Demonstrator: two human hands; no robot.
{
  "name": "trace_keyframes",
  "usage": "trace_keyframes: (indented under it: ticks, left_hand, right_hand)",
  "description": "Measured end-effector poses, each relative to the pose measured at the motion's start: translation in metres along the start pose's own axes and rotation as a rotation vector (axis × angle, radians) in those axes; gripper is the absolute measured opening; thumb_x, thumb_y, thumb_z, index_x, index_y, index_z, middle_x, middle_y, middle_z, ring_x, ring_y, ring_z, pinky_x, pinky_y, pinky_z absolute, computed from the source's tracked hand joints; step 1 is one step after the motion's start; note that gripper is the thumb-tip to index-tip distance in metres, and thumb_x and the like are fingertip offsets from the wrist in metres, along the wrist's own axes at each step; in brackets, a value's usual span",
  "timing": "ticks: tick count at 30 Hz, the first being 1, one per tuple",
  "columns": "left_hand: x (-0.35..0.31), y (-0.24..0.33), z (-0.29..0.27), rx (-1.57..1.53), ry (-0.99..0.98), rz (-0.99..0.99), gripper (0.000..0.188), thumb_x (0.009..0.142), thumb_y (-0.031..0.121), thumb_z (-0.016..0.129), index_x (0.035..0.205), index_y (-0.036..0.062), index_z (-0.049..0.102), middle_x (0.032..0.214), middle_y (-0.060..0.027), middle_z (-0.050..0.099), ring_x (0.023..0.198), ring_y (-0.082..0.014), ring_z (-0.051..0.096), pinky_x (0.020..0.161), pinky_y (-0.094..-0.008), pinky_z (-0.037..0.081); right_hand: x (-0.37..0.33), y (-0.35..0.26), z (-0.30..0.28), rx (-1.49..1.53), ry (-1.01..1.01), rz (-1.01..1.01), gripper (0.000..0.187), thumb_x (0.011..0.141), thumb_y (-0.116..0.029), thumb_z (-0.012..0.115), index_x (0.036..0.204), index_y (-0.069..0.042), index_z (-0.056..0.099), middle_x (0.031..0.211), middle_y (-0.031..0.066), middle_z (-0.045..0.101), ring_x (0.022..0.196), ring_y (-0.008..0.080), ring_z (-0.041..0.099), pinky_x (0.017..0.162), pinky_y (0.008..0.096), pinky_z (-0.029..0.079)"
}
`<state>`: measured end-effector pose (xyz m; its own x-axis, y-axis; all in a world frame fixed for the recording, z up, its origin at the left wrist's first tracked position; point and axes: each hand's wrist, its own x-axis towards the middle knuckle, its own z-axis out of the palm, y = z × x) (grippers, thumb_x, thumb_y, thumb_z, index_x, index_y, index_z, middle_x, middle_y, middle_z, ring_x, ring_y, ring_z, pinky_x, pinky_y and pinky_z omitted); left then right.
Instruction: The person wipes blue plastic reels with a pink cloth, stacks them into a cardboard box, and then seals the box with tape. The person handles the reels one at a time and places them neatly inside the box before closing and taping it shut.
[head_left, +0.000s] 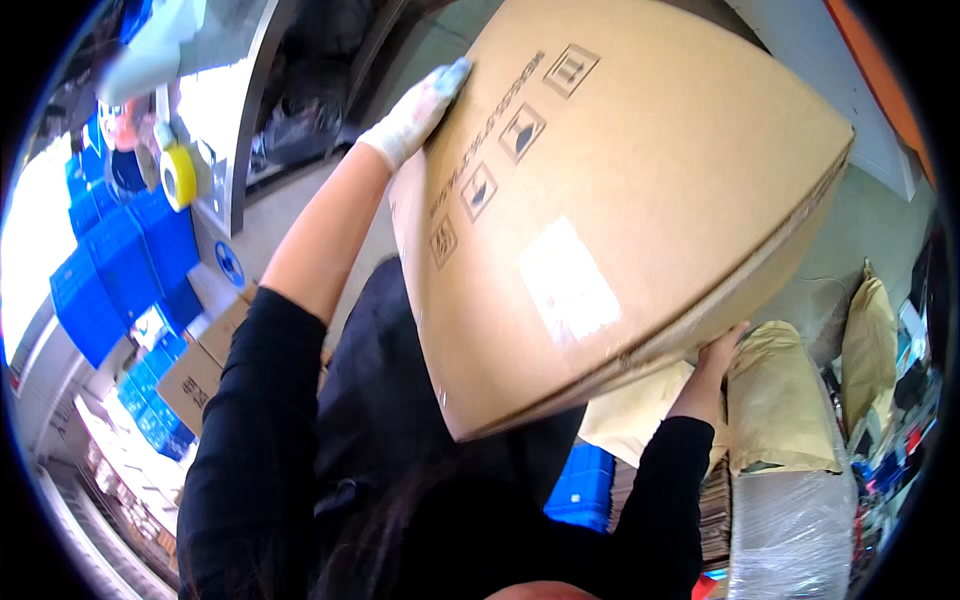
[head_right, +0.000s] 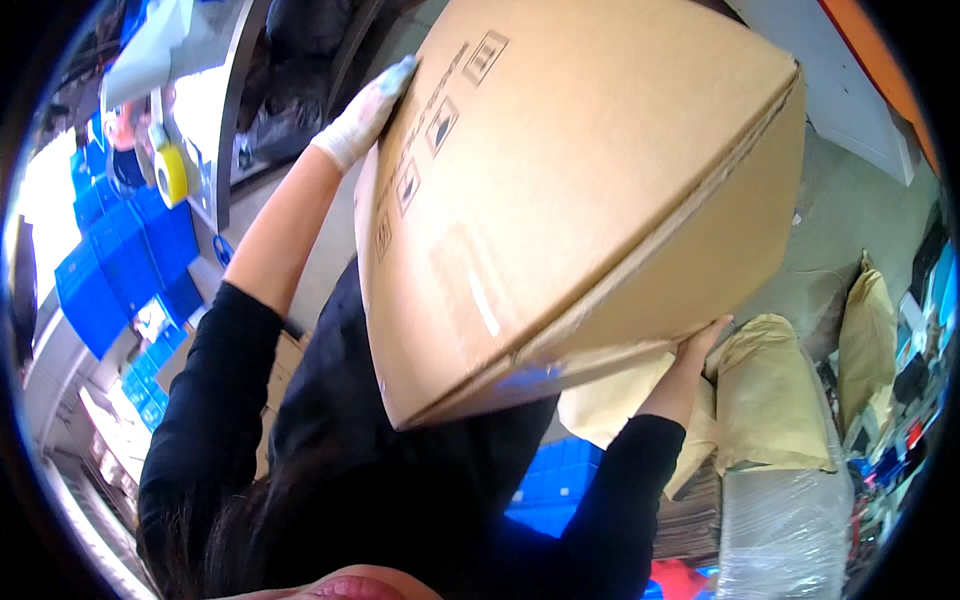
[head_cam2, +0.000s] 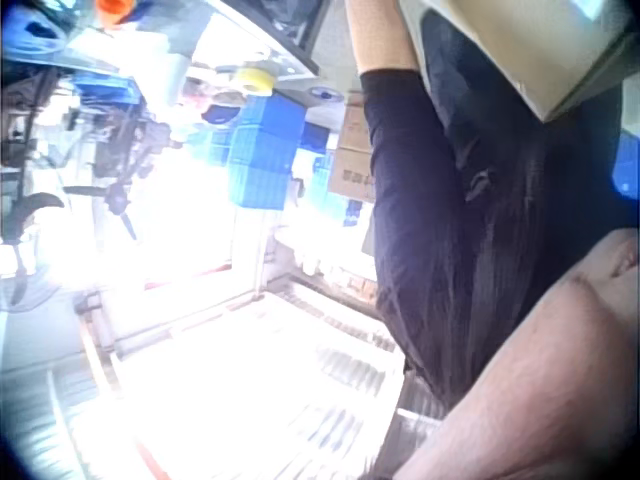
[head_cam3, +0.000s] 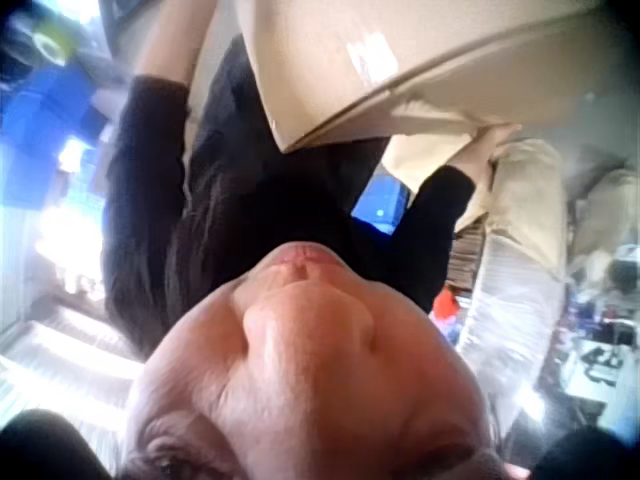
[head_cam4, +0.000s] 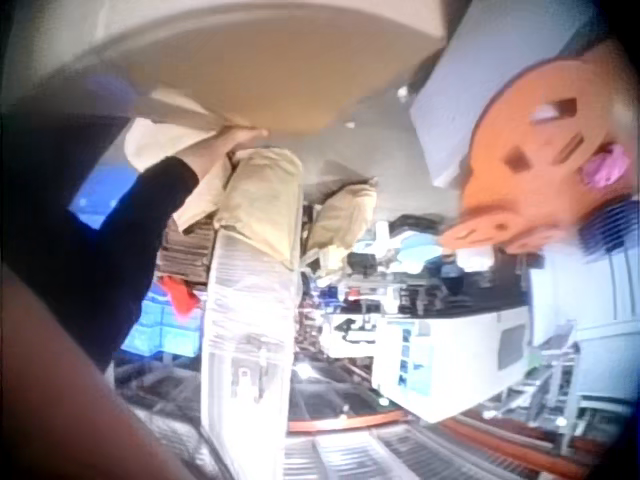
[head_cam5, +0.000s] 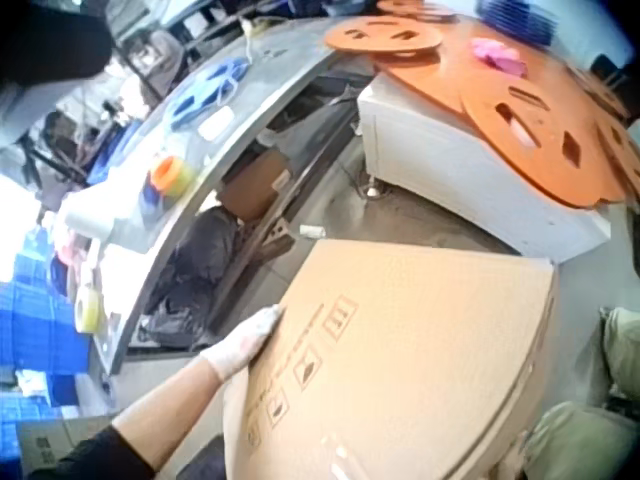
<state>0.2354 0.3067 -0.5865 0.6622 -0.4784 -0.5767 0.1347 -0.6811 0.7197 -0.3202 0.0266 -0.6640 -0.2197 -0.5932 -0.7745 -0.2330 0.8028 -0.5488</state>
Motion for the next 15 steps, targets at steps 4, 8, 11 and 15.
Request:
trace_keyframes:
  ticks: [4,8,11,15]
  left_hand:
    - [-0.024,-0.057,-0.004,-0.219,0.247,-0.207,0.055,0.095,0.052,0.051,0.121,0.0048,0.063,0.109,-0.0074,0.067,0.097,-0.0131,0.060,0.091,-0.0295,0.045]
    - [-0.122,-0.044,-0.028,-0.233,0.191,-0.355,0.051,0.096,0.049,0.051,0.116,0.0032,0.063,0.106,-0.0094,0.067,0.097,-0.0152,0.060,0.091,-0.0316,0.046]
    - [-0.226,-0.029,-0.059,-0.126,0.277,-0.380,0.062,0.097,0.050,0.039,0.120,-0.0036,0.058,0.120,-0.0229,0.062,0.114,-0.0350,0.058,0.098,-0.0405,0.042]
    - [-0.396,-0.071,-0.074,-0.192,0.411,-0.360,0.065,0.098,0.051,0.033,0.124,-0.0029,0.058,0.126,-0.0248,0.059,0.119,-0.0342,0.055,0.103,-0.0408,0.037]
  right_hand:
    - [-0.012,0.000,-0.005,-0.035,-0.143,0.037,0.071,0.100,-0.060,0.025,0.147,-0.008,0.034,0.149,0.0102,0.040,0.134,0.0277,0.040,0.110,0.0388,0.033]
    - [-0.055,-0.022,-0.052,-0.234,-0.289,-0.044,0.065,0.102,-0.056,0.027,0.144,-0.008,0.038,0.146,0.0109,0.043,0.130,0.0281,0.044,0.107,0.0403,0.037]
    - [-0.083,-0.046,-0.073,-0.229,-0.368,0.082,0.064,0.102,-0.052,0.031,0.146,-0.006,0.035,0.147,0.0120,0.042,0.129,0.0318,0.045,0.107,0.0445,0.038]
    - [-0.199,-0.147,-0.055,-0.360,-0.622,-0.214,0.072,0.100,-0.057,0.032,0.145,0.000,0.036,0.143,0.0147,0.046,0.123,0.0314,0.051,0.103,0.0420,0.044]
